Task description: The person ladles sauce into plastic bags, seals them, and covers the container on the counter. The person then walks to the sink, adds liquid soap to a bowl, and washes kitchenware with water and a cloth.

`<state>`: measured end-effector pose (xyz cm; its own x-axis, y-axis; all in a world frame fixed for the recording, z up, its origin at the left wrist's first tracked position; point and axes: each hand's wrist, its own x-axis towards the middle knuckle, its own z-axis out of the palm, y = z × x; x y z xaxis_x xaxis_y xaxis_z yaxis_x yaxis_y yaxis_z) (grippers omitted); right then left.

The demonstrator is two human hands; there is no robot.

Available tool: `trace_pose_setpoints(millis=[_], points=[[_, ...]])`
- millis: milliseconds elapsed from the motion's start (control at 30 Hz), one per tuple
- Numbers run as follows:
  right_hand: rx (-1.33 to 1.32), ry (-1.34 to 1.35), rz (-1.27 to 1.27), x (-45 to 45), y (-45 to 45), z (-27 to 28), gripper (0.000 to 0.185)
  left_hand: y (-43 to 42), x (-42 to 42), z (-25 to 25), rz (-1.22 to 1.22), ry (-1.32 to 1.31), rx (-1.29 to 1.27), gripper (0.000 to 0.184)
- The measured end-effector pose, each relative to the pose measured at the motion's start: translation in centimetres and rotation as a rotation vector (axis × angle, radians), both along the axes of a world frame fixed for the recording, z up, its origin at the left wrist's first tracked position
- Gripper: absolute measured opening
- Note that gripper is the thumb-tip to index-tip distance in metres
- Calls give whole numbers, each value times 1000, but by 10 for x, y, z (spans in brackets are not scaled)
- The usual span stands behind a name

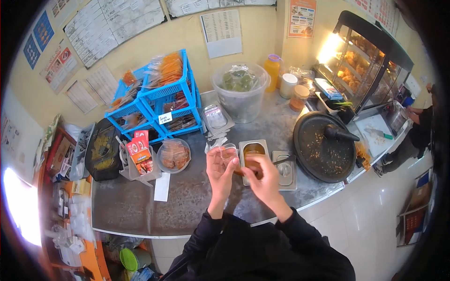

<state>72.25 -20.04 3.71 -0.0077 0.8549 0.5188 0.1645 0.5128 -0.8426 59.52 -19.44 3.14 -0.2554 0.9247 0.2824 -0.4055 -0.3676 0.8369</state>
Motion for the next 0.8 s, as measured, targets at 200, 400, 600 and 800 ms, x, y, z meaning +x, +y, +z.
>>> trace_pose_setpoints(millis=[200, 400, 600, 800], points=[[-20, 54, 213, -35, 5, 13, 12, -8, -17, 16, 210, 22, 25, 43], [-143, 122, 374, -60, 2, 24, 10, -23, -56, 22, 234, 72, -1, 44], [-304, 220, 546, -75, 4, 21, 6, -44, -115, 36, 57, 220, -176, 21], [-292, 257, 610, -98, 16, 20, 15, -49, -131, 43, 191, 237, -138, 17]])
